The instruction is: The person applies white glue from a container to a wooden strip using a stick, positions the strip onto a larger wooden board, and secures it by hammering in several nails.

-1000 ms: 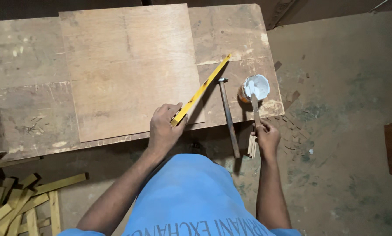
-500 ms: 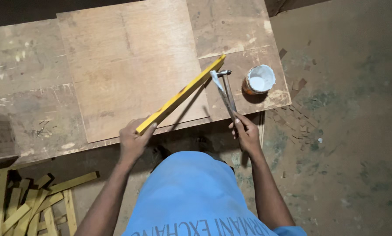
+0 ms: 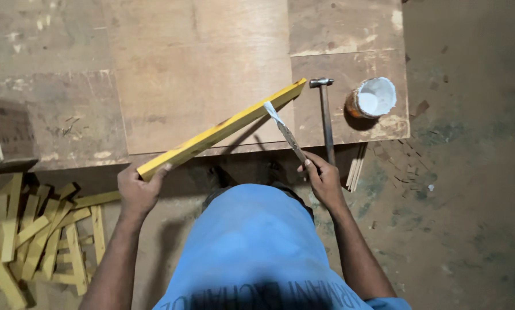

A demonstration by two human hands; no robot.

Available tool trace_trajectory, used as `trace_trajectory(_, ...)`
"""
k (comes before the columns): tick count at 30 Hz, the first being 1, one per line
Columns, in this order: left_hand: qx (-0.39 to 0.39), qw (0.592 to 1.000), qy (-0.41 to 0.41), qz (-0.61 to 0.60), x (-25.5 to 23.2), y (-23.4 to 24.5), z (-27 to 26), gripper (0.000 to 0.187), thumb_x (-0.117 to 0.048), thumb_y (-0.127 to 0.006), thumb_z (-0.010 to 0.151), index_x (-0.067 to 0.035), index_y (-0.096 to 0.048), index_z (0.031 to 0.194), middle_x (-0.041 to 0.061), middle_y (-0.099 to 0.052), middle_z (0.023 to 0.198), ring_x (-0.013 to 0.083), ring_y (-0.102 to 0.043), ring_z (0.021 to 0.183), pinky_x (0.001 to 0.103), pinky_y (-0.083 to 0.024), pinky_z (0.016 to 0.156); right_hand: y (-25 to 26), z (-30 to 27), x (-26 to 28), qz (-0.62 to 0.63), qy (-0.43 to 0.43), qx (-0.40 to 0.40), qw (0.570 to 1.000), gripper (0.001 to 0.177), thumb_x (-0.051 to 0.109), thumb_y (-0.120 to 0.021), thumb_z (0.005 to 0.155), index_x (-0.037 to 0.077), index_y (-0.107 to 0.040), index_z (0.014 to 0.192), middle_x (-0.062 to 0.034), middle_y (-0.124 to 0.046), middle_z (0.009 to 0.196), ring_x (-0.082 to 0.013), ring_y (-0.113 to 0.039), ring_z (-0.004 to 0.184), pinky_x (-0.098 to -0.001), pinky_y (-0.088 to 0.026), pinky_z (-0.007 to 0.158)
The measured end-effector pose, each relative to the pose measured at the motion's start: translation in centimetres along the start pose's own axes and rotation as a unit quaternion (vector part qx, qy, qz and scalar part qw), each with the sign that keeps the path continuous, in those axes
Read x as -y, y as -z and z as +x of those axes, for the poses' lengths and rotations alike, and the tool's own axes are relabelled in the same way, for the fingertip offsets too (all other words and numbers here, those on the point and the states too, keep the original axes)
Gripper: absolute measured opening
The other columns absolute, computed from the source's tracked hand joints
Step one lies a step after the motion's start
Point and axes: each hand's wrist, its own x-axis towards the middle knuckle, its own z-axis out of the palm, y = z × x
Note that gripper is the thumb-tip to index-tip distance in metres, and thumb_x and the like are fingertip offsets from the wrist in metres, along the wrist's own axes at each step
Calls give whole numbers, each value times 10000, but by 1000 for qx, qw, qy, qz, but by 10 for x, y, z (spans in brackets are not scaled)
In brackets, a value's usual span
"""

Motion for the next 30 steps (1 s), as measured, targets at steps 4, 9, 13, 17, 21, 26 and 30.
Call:
trace_trajectory(4, -36, 986, 155, -59, 17, -7, 2, 263, -166, -831, 911, 29, -714, 1044, 58, -711, 861, 96, -624, 755, 266, -532, 697, -8, 2, -1, -4, 11, 1, 1000, 324, 162, -558, 1040, 44, -675, 1317, -28, -738, 829, -73, -619, 678, -257, -517, 618)
trace_trajectory(9, 12, 993, 100, -54, 30, 1, 1, 230, -138, -820, 902, 11, -735, 1056, 46, -744, 907, 69, -648, 810, 240, -529, 751, -6, 5, 1, -5, 0, 10, 1000, 335, 155, -565, 1035, 49, -665, 1336, -55, -731, 857, -95, -649, 737, -275, -537, 673)
trace_trajectory(13, 16, 1000, 22, -2, 35, 3, -4, 254, -77, -821, 868, -34, -770, 1113, 74, -734, 987, 95, -666, 869, 252, -529, 781, -7, 8, 6, -64, 119, -9, 991, 305, 133, -604, 1031, 22, -671, 1307, -101, -761, 1044, -147, -729, 883, -293, -561, 788)
trace_trajectory(17, 5, 998, 54, -17, 40, -1, -6, 237, -54, -821, 869, -48, -774, 1101, 90, -717, 939, 124, -647, 820, 256, -519, 745, -10, 3, 13, -115, 159, -33, 980, 284, 110, -626, 1024, 50, -694, 1292, -156, -723, 986, -225, -717, 861, -324, -543, 757)
trace_trajectory(21, 2, 1000, 4, -9, 42, -2, -5, 206, -27, -806, 894, -34, -770, 1096, 102, -738, 975, 137, -681, 895, 262, -539, 836, -12, -1, 20, -184, 126, -31, 974, 298, 109, -659, 975, 77, -714, 1266, -149, -663, 812, -266, -665, 698, -361, -507, 654)
trace_trajectory(26, 1, 999, 2, -42, 45, -1, -2, 193, -15, -772, 902, -7, -746, 1093, 115, -735, 1060, 132, -694, 954, 260, -545, 867, -14, 0, 20, -186, 131, -70, 971, 302, 105, -650, 983, 94, -719, 1276, -149, -629, 824, -298, -643, 712, -387, -502, 662)
trace_trajectory(30, 6, 999, 27, -34, 49, -1, -3, 195, -2, -763, 903, 10, -743, 1096, 106, -735, 1031, 129, -682, 936, 259, -539, 866, -7, 5, 9, -239, 158, -114, 951, 282, 121, -660, 986, 114, -723, 1261, -143, -660, 909, -335, -658, 809, -415, -512, 705)
